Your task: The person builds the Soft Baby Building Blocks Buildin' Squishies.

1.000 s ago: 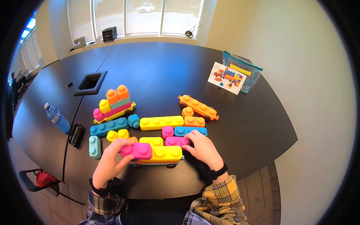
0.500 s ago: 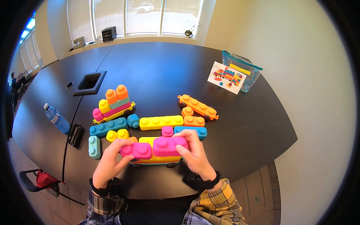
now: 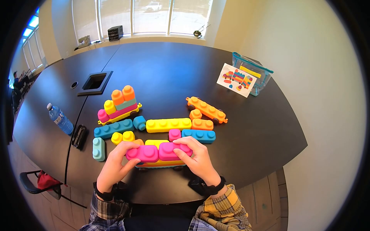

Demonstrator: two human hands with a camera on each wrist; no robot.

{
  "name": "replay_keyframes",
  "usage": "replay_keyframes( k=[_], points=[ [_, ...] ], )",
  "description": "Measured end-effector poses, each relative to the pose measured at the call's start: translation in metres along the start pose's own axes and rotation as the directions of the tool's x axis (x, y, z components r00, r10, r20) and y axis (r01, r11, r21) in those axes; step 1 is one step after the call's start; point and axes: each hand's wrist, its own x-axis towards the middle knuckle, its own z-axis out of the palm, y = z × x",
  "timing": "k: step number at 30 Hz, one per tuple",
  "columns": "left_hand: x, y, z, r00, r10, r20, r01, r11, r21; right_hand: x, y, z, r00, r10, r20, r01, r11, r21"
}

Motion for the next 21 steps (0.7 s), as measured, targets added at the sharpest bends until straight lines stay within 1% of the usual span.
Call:
replay_keyframes(
  k=[2,4,8,10,13,15,16,18,20,21],
  points=[
    [0.000,0.000,0.000,1.000,-0.009,-0.001,0.009,1.000,0.004,0.002,0.000,0.001,1.000,0.015,0.007,-0.015,1.000,0.005],
    [0.000,-0.002,-0.001,1.000,-0.022,-0.002,0.022,1.000,0.007,0.003,0.000,0.001,0.999,-0.032,0.033,0.033,0.999,-0.040],
    [0.004,-0.006,-0.002,1.000,0.004,0.011,-0.004,1.000,-0.017,0.001,-0.002,0.002,0.998,-0.036,0.052,0.039,0.997,-0.060],
    [0.005,-0.007,-0.002,1.000,0.007,0.009,-0.007,1.000,-0.018,0.000,-0.001,0.004,0.996,-0.084,0.032,0.087,0.993,-0.085],
    [0.005,-0.004,-0.007,1.000,0.029,0.006,-0.029,0.999,-0.015,0.000,0.000,0.005,0.994,-0.104,0.036,0.107,0.988,-0.107],
    [0.007,-0.004,-0.021,0.997,-0.029,0.077,0.037,0.993,-0.110,0.000,0.002,0.006,0.993,-0.107,0.040,0.111,0.989,-0.096],
    [0.005,-0.019,-0.030,0.998,-0.050,0.046,0.050,0.999,-0.001,0.000,0.003,0.006,0.993,-0.108,0.044,0.112,0.990,-0.085],
    [0.010,-0.039,-0.055,0.986,-0.093,-0.135,0.110,0.986,0.123,-0.001,0.003,0.006,0.995,-0.091,0.050,0.095,0.992,-0.082],
    [0.020,-0.062,-0.083,0.987,-0.064,-0.148,0.112,0.932,0.344,-0.001,0.003,0.006,0.996,-0.069,0.054,0.073,0.994,-0.076],
    [0.023,-0.081,-0.095,0.986,-0.113,-0.123,0.156,0.885,0.439,-0.001,0.002,0.006,0.996,-0.072,0.056,0.076,0.994,-0.076]
  ],
)
